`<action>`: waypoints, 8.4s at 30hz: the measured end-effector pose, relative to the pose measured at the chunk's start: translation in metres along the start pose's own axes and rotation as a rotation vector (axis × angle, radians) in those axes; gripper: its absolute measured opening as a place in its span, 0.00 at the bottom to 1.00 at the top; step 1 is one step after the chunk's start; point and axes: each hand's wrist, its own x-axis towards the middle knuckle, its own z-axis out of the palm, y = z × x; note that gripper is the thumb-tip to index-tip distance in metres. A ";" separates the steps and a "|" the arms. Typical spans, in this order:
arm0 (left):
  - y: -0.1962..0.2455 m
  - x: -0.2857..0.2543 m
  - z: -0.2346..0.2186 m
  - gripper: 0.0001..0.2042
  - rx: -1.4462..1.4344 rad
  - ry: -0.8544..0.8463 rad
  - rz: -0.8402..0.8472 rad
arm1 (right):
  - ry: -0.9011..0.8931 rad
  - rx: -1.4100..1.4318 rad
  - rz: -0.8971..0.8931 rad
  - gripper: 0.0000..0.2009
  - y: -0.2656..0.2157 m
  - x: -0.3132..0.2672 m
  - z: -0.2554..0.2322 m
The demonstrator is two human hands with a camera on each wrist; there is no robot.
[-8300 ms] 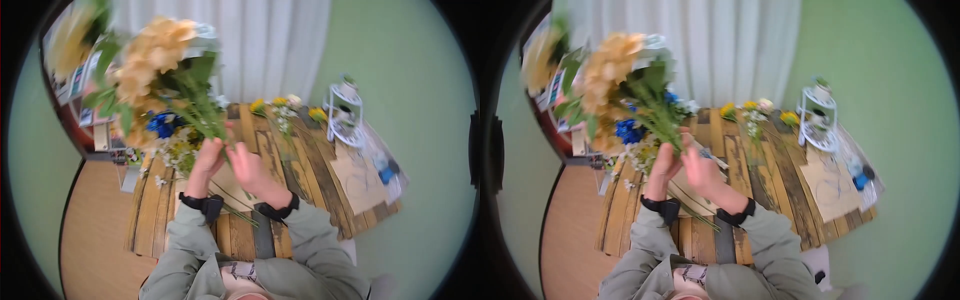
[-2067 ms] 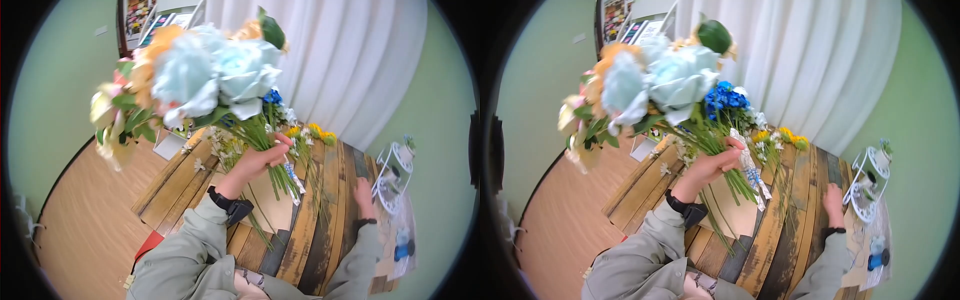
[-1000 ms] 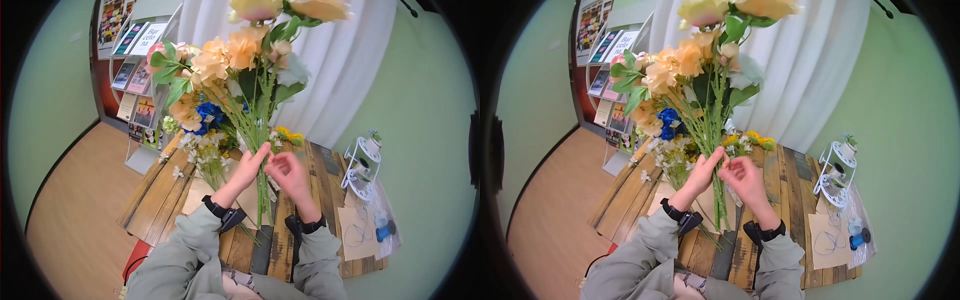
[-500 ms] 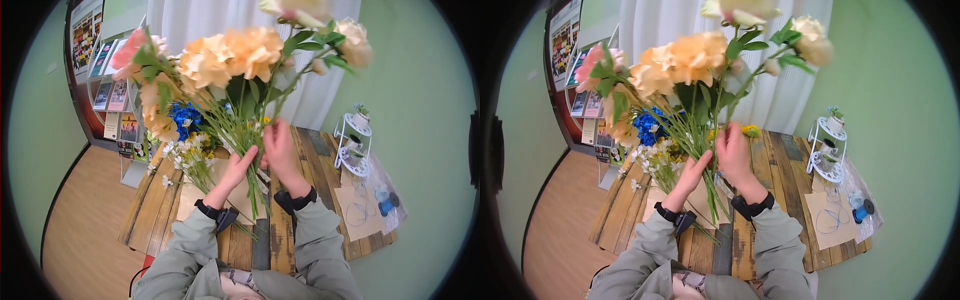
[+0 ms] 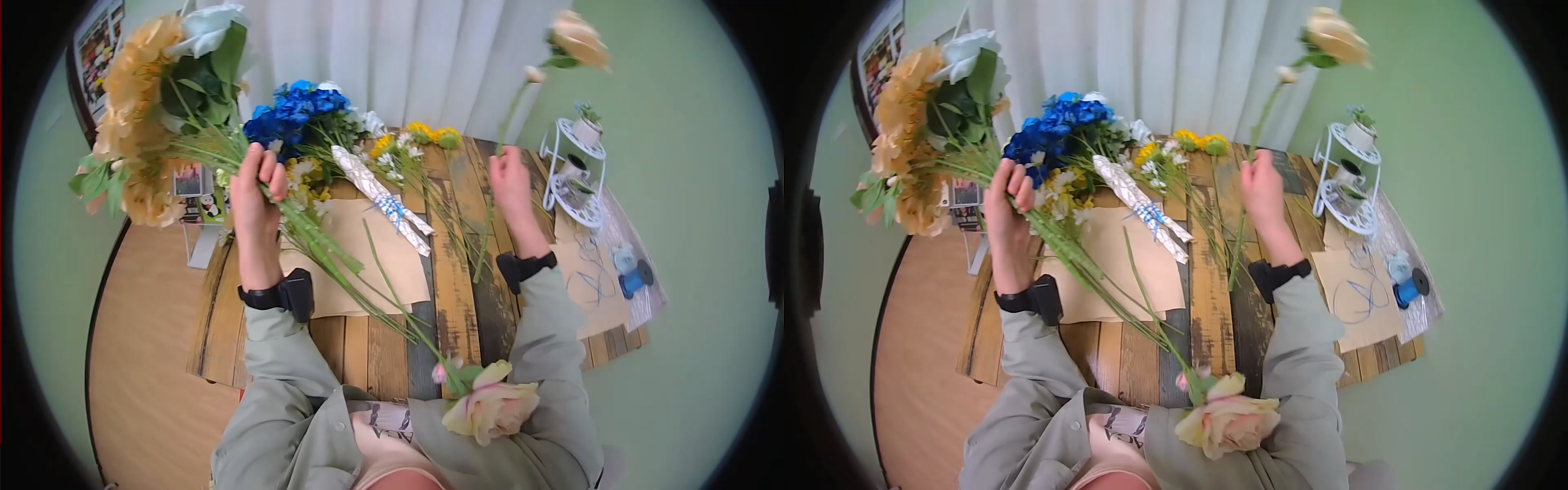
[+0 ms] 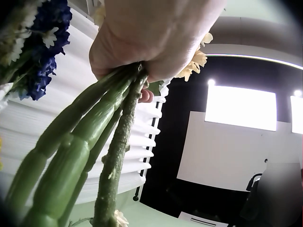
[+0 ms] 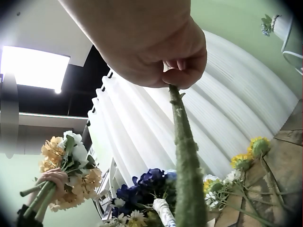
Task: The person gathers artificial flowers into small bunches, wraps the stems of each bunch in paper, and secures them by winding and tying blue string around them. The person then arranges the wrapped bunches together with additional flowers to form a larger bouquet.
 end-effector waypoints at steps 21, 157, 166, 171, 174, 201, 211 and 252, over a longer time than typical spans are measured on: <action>-0.016 -0.010 0.032 0.18 0.245 -0.087 -0.123 | -1.174 -0.164 -0.196 0.14 -0.024 -0.163 0.063; -0.047 -0.011 0.041 0.17 0.058 0.064 -0.309 | -0.717 -0.678 0.287 0.44 0.097 -0.043 0.125; -0.054 -0.013 0.040 0.21 0.094 -0.033 -0.351 | -0.628 -0.489 0.364 0.14 0.118 -0.036 0.099; -0.075 -0.018 0.051 0.22 0.152 -0.079 -0.438 | -0.267 0.279 0.565 0.11 0.121 -0.017 0.049; -0.106 -0.013 0.071 0.21 0.142 -0.082 -0.492 | -0.167 0.551 0.502 0.12 0.072 -0.002 -0.009; -0.153 -0.002 0.192 0.18 0.079 -0.610 -0.685 | -0.431 0.871 0.369 0.11 -0.068 -0.042 -0.030; -0.068 0.046 0.096 0.06 -0.324 -0.213 -0.160 | -1.223 1.193 0.461 0.28 -0.032 -0.098 0.006; -0.037 -0.033 0.078 0.21 0.061 -0.003 0.058 | -0.432 1.459 0.943 0.26 -0.089 -0.154 0.057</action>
